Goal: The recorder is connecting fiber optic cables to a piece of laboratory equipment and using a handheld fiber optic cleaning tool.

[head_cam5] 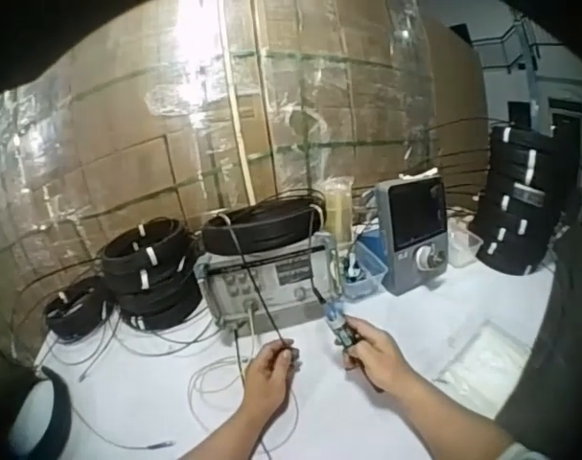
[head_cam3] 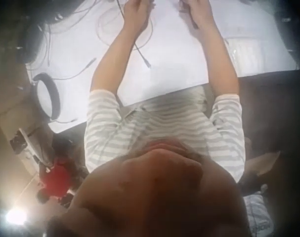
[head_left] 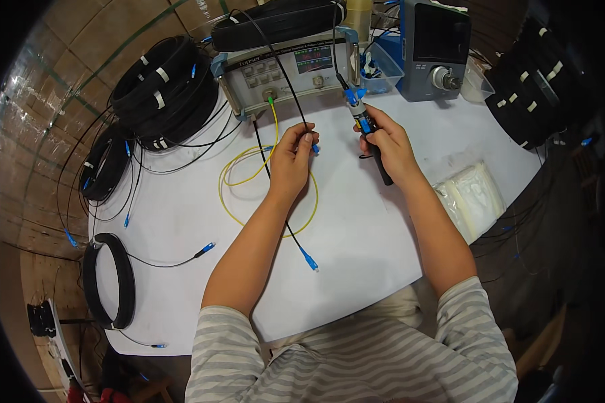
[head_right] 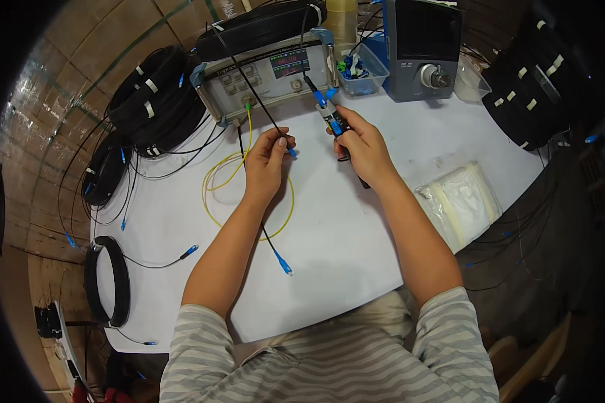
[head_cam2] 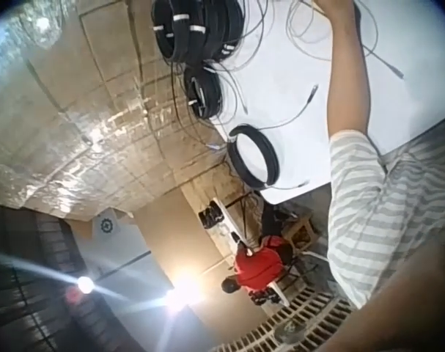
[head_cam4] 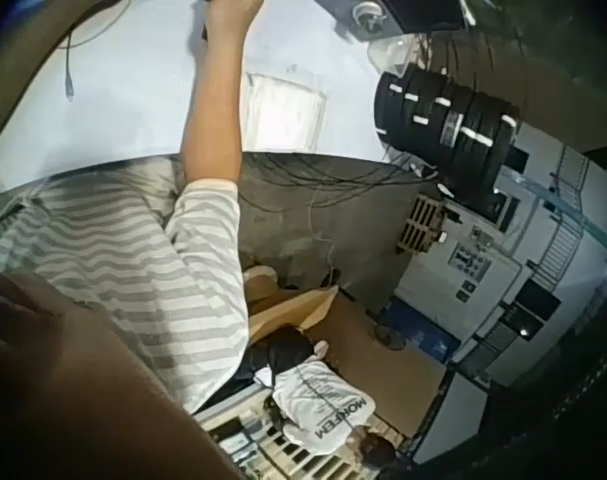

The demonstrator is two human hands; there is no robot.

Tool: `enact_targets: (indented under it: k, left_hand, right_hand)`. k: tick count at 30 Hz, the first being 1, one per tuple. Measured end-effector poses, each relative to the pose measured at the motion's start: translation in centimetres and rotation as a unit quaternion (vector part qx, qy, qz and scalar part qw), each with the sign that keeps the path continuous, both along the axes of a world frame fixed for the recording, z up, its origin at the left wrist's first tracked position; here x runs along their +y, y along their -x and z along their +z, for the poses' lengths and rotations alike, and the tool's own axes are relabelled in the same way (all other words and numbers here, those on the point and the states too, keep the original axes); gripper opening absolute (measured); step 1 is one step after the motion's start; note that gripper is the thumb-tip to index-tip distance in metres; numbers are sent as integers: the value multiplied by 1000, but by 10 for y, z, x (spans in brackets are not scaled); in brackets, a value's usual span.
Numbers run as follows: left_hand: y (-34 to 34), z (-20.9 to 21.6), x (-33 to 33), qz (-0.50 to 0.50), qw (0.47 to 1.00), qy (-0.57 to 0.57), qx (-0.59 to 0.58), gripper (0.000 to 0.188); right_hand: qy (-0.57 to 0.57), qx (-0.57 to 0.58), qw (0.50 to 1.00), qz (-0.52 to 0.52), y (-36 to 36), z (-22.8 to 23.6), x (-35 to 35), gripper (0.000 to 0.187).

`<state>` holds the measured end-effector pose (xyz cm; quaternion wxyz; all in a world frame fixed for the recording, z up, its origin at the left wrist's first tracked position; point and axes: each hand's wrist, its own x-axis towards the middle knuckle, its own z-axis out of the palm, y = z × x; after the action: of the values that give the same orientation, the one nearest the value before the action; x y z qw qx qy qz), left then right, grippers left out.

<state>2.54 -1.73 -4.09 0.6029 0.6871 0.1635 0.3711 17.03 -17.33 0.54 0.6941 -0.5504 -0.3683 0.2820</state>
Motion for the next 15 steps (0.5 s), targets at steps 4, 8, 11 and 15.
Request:
enact_targets:
  k: [4,8,11,15]
  left_hand:
    - [1,6,-4,12,1000,6,11,21]
    - [3,7,-5,35,999,3,32,20]
    - [2,7,-3,33,999,9,27,20]
    - [1,6,-3,59,998,-28,24,25]
  right_hand:
    - [10,-5,1000,3,1,1,0,59]
    - [10,-8,1000,8,0,0,0,59]
    - [12,-4,1000,4,0,-1,1,59]
    - [-9,13,1000,3,1,0,2,55]
